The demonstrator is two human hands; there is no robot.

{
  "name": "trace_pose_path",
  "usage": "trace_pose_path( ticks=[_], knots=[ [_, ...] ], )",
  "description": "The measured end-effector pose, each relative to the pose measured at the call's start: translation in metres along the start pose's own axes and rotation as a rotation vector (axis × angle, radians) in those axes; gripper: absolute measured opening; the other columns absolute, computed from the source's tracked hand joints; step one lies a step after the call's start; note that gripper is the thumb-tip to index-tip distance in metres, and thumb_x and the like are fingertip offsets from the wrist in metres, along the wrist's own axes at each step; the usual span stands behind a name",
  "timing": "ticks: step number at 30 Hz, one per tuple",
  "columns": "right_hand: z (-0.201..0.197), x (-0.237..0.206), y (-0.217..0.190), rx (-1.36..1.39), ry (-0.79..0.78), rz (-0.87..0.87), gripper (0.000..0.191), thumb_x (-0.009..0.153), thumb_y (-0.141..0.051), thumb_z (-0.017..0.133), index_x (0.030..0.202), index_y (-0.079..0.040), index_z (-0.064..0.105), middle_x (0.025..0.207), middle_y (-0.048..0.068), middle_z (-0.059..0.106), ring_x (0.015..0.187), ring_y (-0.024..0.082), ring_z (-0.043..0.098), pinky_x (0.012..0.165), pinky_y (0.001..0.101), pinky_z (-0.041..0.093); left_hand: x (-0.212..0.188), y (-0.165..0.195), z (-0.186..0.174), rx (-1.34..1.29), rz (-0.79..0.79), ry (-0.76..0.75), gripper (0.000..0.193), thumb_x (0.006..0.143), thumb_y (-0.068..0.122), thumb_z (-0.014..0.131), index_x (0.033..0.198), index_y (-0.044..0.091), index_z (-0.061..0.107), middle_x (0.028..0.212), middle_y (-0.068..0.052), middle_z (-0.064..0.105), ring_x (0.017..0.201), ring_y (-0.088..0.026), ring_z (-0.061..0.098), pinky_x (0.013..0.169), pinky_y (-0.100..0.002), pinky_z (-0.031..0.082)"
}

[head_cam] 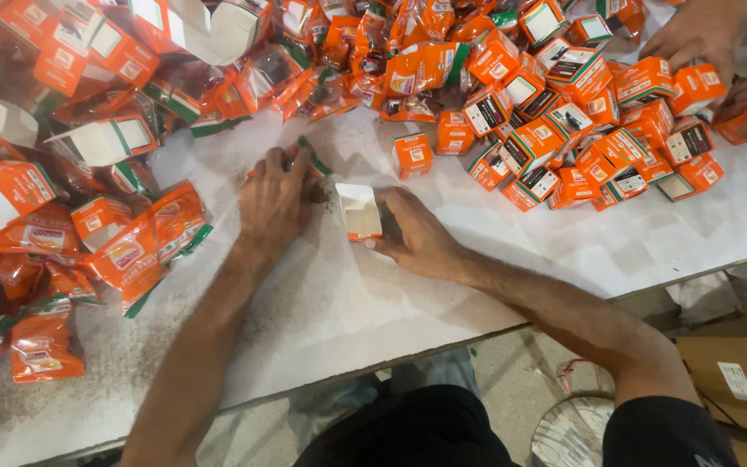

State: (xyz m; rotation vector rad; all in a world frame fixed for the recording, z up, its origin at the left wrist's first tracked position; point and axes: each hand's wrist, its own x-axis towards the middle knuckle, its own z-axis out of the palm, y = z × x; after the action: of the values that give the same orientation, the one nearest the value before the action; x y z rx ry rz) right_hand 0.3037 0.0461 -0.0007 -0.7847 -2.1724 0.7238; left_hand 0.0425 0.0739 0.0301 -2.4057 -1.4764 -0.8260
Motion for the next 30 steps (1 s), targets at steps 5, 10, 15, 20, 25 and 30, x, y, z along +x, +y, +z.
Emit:
trace_pose_path(
  ticks=[5,10,15,20,25,30],
  knots=[
    [-0.005,0.003,-0.003,0.095,0.026,0.109,0.059,0.082,-0.027,0.087,0.129,0.0,0.062,0.119,0.014,0.064,0.115,0.029,0.062,0.101,0.0412,0.049,-0.012,0.016,-0.007,-0.48,-0.238,0.034,0.041,0.089,0.0,0.073,0.127,0.006,0.06,0.114,-0.018,0.062,0.089,-0.034,0.069,0.075,-0.045,0.057],
    [-0.004,0.005,-0.003,0.076,0.045,0.187,0.061,0.068,-0.025,0.096,0.114,0.0,0.066,0.108,0.011,0.066,0.103,0.026,0.064,0.092,0.0381,0.052,-0.041,0.048,-0.014,-0.522,0.191,0.44,0.037,0.085,-0.011,0.069,0.117,0.0,0.055,0.129,-0.025,0.06,0.106,-0.04,0.068,0.088,-0.046,0.058],
    [-0.006,0.005,-0.006,0.123,0.007,0.21,0.052,0.071,-0.02,0.092,0.116,-0.005,0.071,0.104,0.008,0.069,0.099,0.023,0.066,0.088,0.0371,0.053,-0.04,0.054,-0.006,-0.401,0.381,0.194,0.046,0.084,-0.004,0.077,0.128,-0.003,0.064,0.128,-0.025,0.065,0.125,-0.043,0.063,0.105,-0.05,0.056],
    [-0.005,0.008,-0.011,0.08,0.043,0.169,0.052,0.077,-0.023,0.092,0.121,-0.006,0.069,0.104,0.008,0.068,0.099,0.024,0.065,0.088,0.038,0.051,-0.031,0.057,-0.007,-0.321,0.253,0.133,0.042,0.084,0.014,0.082,0.122,0.004,0.068,0.135,-0.021,0.054,0.138,-0.049,0.045,0.116,-0.068,0.035],
    [-0.007,0.008,-0.013,0.117,0.03,0.126,0.062,0.074,-0.027,0.092,0.127,-0.006,0.067,0.106,0.01,0.068,0.102,0.027,0.064,0.09,0.0397,0.051,-0.024,0.071,-0.007,-0.302,0.068,0.133,0.034,0.078,0.017,0.083,0.108,0.008,0.071,0.146,-0.026,0.041,0.136,-0.058,0.039,0.111,-0.068,0.032],
    [-0.008,0.007,-0.014,0.023,0.01,0.111,0.058,0.078,-0.023,0.09,0.128,-0.007,0.066,0.112,0.011,0.067,0.109,0.03,0.063,0.094,0.0418,0.052,-0.021,0.085,0.004,-0.81,-0.557,-0.001,0.032,0.084,0.01,0.073,0.111,-0.003,0.061,0.144,-0.023,0.042,0.095,-0.032,0.06,0.076,-0.045,0.054]
  ],
)
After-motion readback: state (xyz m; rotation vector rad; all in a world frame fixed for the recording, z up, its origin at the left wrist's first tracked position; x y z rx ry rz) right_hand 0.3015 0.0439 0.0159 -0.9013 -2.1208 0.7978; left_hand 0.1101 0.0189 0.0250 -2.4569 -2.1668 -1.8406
